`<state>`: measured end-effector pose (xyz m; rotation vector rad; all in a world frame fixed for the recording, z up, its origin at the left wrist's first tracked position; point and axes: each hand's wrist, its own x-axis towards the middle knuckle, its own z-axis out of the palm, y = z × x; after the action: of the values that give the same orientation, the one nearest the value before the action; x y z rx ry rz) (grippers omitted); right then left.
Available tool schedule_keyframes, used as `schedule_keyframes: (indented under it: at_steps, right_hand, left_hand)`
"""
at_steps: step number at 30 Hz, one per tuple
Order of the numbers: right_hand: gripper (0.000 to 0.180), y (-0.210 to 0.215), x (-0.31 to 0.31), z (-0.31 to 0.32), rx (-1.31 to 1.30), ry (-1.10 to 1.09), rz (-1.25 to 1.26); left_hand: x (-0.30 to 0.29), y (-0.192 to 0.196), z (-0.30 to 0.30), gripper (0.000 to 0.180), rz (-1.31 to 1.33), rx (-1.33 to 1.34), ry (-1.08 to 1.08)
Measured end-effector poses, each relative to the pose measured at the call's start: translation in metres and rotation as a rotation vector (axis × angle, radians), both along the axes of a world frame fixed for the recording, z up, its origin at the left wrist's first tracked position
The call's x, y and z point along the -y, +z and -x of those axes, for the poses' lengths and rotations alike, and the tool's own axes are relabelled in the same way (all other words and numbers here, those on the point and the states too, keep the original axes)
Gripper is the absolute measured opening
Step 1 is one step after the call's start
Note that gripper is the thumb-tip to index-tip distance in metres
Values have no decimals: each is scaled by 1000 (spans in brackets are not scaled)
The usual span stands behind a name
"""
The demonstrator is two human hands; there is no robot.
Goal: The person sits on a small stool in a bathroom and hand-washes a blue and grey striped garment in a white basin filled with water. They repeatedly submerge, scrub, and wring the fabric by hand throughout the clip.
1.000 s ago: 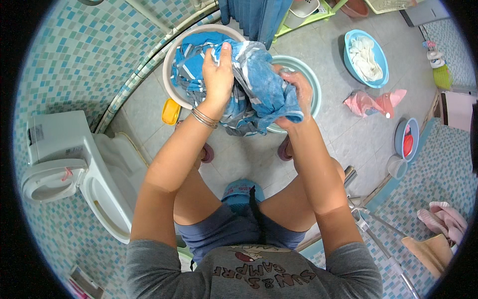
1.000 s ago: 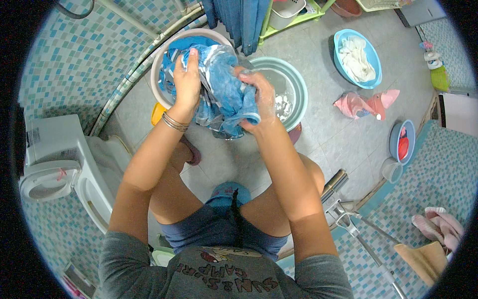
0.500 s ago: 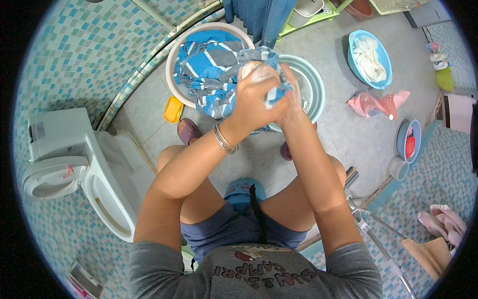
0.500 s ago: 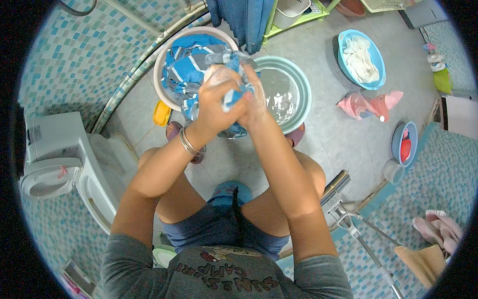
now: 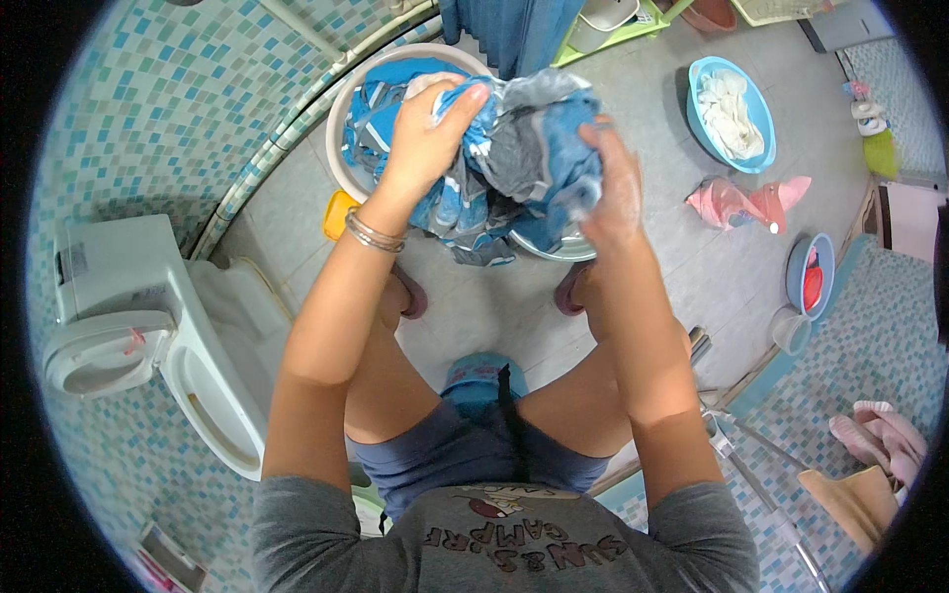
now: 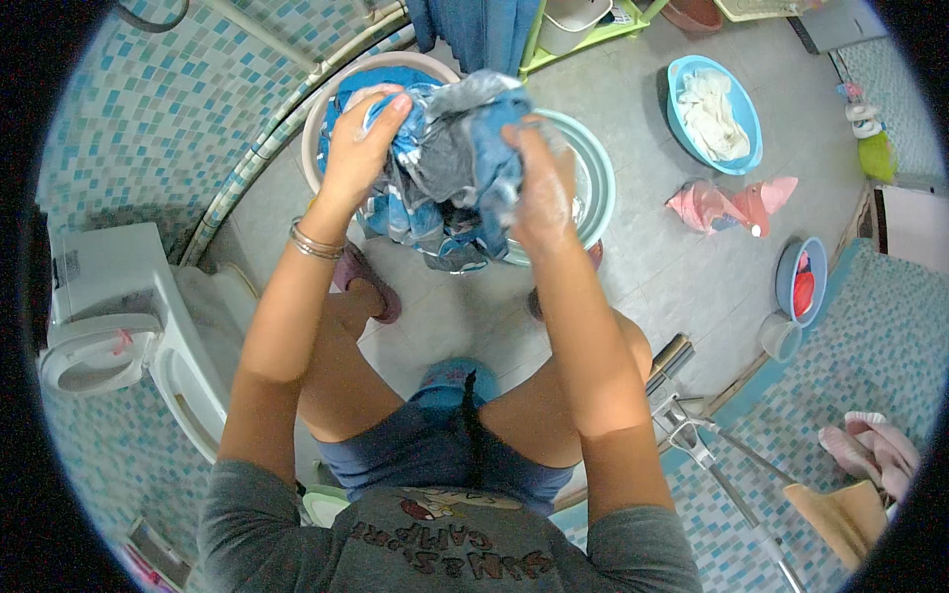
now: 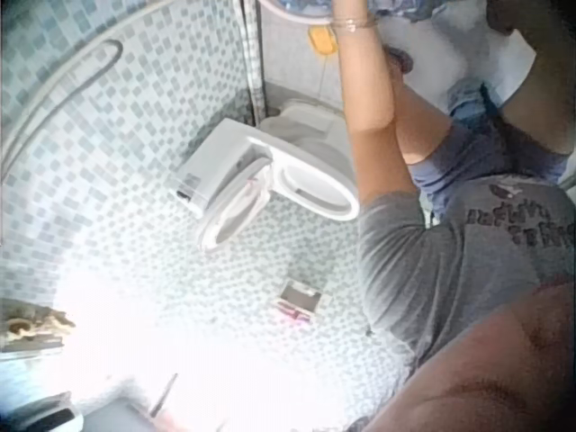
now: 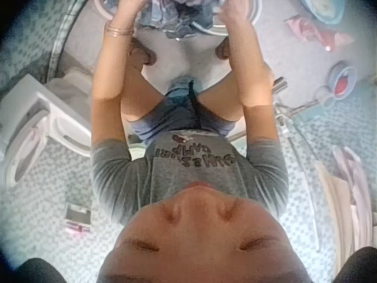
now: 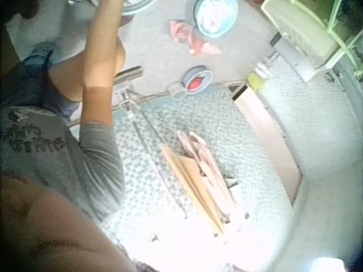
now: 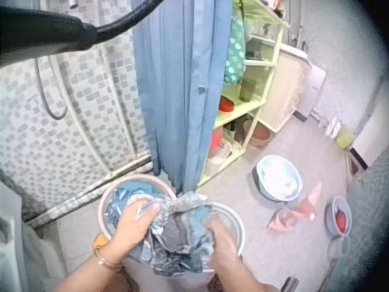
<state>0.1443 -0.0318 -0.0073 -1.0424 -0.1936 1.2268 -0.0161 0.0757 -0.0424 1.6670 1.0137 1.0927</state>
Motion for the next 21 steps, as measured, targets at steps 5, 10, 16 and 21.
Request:
schedule_keyframes:
  at_steps: [5,10,16,21]
  right_hand:
    - [30,17,-1,-20,299,126,-5]
    - [55,0,12,-25,1418,357,209]
    - [41,-28,4,-29,1654,90,571]
    - [31,-43,-18,-49,1568,535,473]
  left_hand:
    - [-2,3,24,38,512,-70,-86]
    - [-7,35,24,18,537,485,6]
    - [29,69,25,14,218,302,-382]
    - [78,55,0,39,-90,23,-801]
